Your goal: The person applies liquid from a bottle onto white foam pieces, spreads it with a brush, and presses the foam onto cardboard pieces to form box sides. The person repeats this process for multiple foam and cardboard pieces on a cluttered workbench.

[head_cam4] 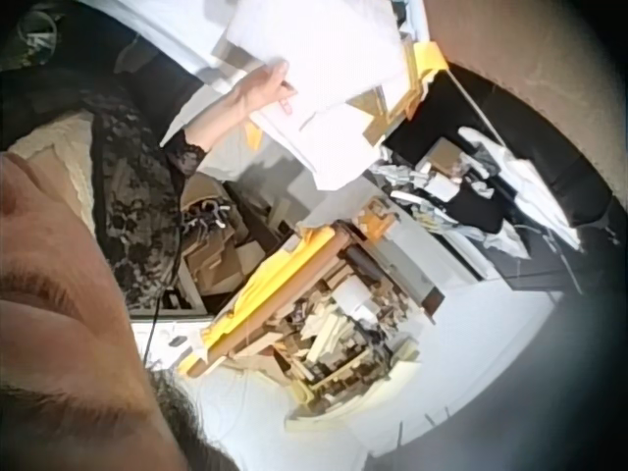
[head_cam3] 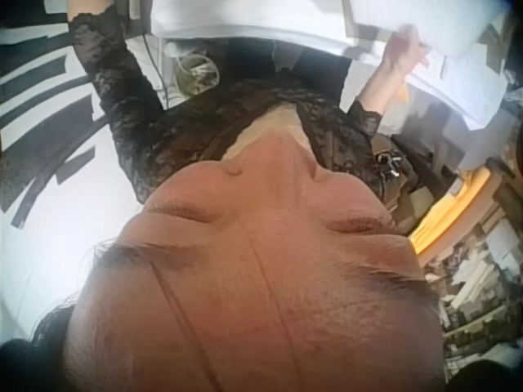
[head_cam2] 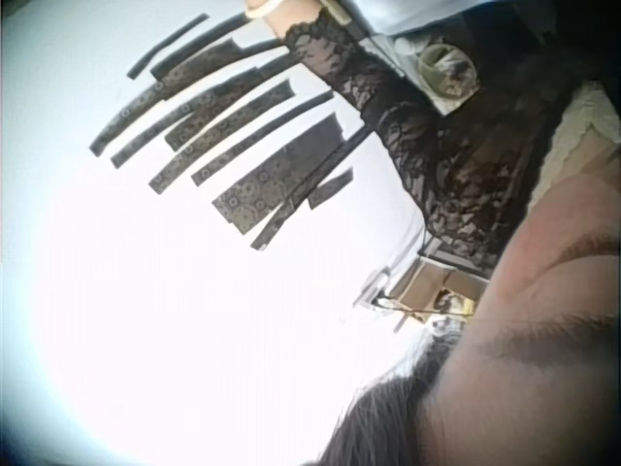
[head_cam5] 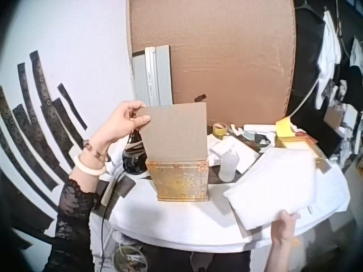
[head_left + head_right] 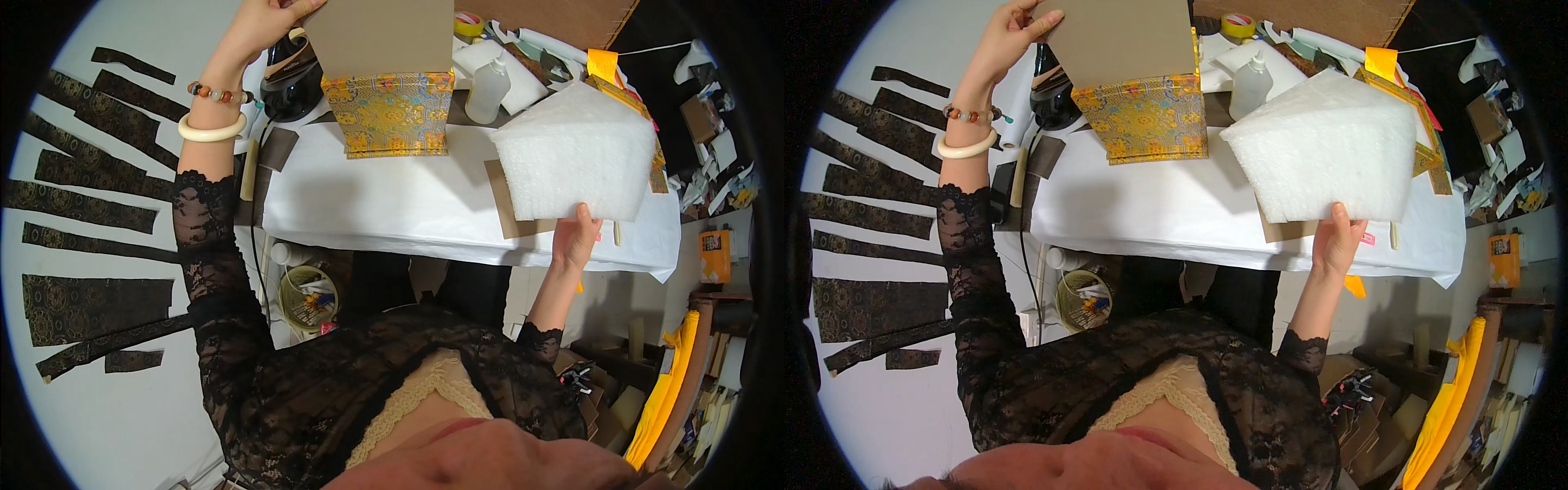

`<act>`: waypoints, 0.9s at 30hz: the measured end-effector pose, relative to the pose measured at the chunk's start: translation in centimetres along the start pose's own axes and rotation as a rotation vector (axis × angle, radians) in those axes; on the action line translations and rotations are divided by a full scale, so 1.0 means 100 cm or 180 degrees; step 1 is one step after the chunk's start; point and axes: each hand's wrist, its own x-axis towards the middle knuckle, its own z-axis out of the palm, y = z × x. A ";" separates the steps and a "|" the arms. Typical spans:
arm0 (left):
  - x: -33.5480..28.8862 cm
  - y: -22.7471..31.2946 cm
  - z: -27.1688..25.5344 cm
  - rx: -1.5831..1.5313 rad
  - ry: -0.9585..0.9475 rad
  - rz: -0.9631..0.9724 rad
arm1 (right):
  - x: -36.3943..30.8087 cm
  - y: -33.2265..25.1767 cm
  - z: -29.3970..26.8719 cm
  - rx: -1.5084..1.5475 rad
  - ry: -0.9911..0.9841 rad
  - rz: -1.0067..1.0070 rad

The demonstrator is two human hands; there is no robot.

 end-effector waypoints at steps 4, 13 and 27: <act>0.002 -0.004 -0.003 -0.0024 -0.0084 0.0147 | 0.000 0.004 -0.001 -0.0045 -0.0006 0.0056; 0.010 0.002 -0.003 0.0065 -0.0023 0.0111 | 0.000 0.005 0.001 0.0025 -0.0097 0.0041; -0.005 0.024 0.011 0.0053 -0.0068 0.0176 | -0.002 0.007 0.002 0.0059 -0.0088 0.0093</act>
